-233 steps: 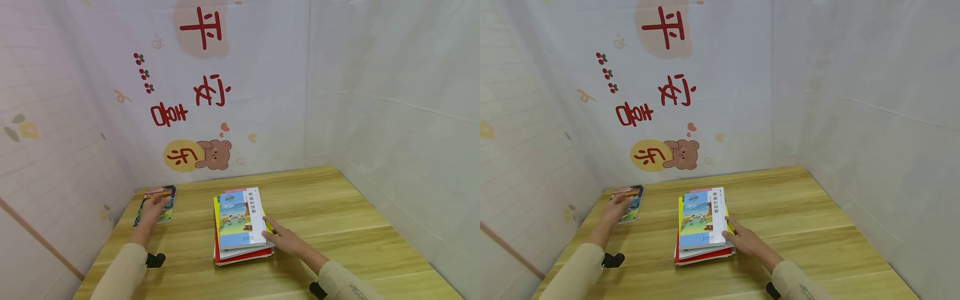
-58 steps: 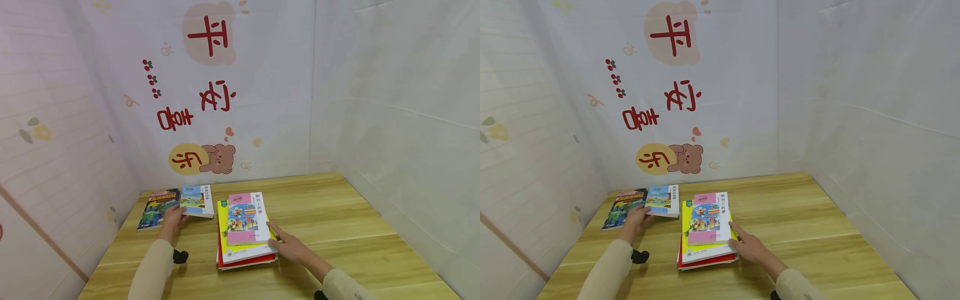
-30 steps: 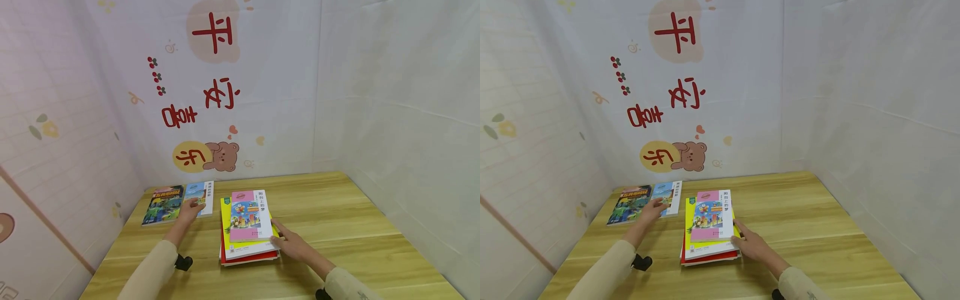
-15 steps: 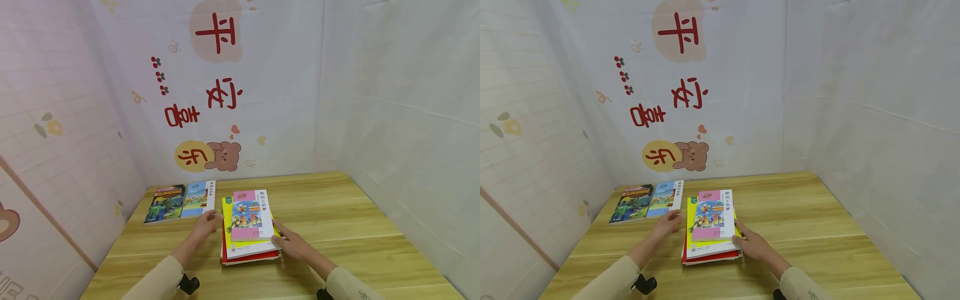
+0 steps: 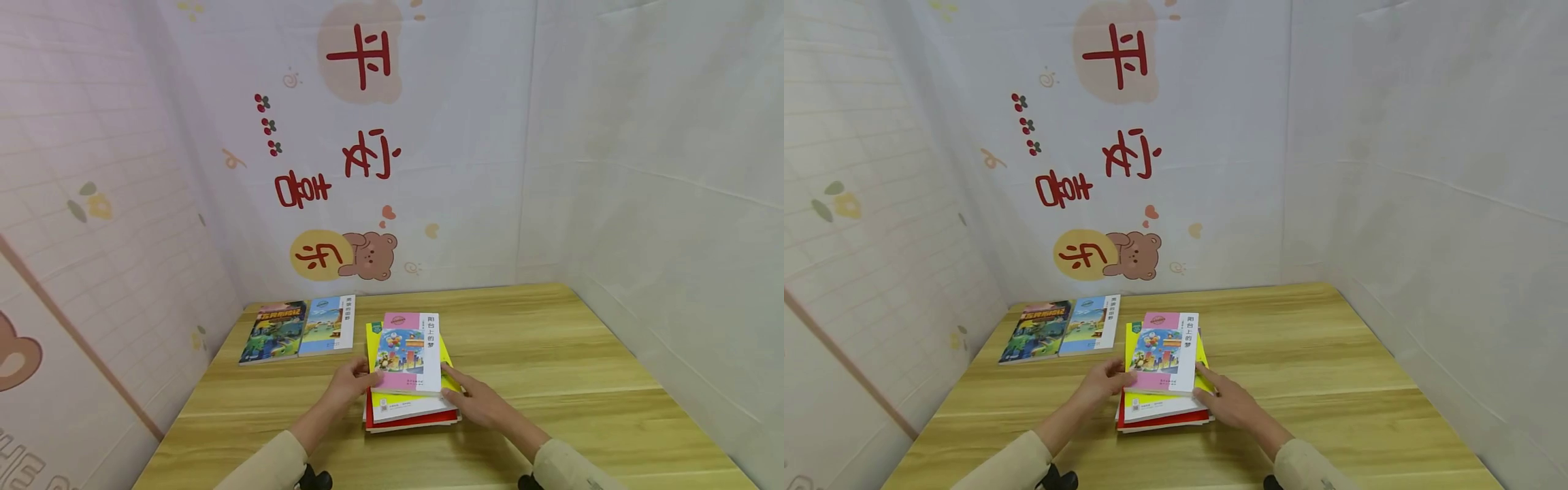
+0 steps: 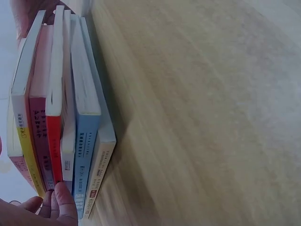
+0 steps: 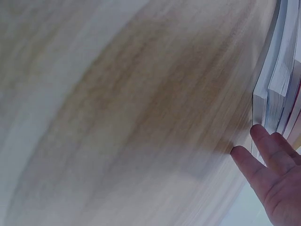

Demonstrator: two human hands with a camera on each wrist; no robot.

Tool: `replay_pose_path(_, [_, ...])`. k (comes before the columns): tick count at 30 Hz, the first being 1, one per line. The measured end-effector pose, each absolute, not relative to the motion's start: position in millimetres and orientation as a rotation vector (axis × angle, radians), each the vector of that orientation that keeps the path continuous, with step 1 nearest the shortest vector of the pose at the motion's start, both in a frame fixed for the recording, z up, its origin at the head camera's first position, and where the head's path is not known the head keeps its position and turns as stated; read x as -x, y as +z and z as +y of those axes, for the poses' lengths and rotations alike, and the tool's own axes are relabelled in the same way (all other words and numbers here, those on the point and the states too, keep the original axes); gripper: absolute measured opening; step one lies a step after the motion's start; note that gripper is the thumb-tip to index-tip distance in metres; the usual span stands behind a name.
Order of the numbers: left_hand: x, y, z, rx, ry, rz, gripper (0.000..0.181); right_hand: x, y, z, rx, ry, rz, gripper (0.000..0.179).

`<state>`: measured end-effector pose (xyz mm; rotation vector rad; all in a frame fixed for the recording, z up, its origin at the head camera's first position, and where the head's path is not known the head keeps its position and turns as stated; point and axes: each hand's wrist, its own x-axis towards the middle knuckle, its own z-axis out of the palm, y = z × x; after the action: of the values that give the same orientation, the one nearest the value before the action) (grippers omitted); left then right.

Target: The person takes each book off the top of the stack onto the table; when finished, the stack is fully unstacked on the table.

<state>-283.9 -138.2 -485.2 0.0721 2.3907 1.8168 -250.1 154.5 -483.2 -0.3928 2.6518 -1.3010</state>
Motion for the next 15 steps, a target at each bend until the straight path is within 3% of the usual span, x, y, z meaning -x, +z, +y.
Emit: replay_pose_path(15, [280.2,-489.2,-144.3,-0.009,1.81,2.366,0.063,256.4,-490.9,158.2,0.26,-1.389,2.656,0.059])
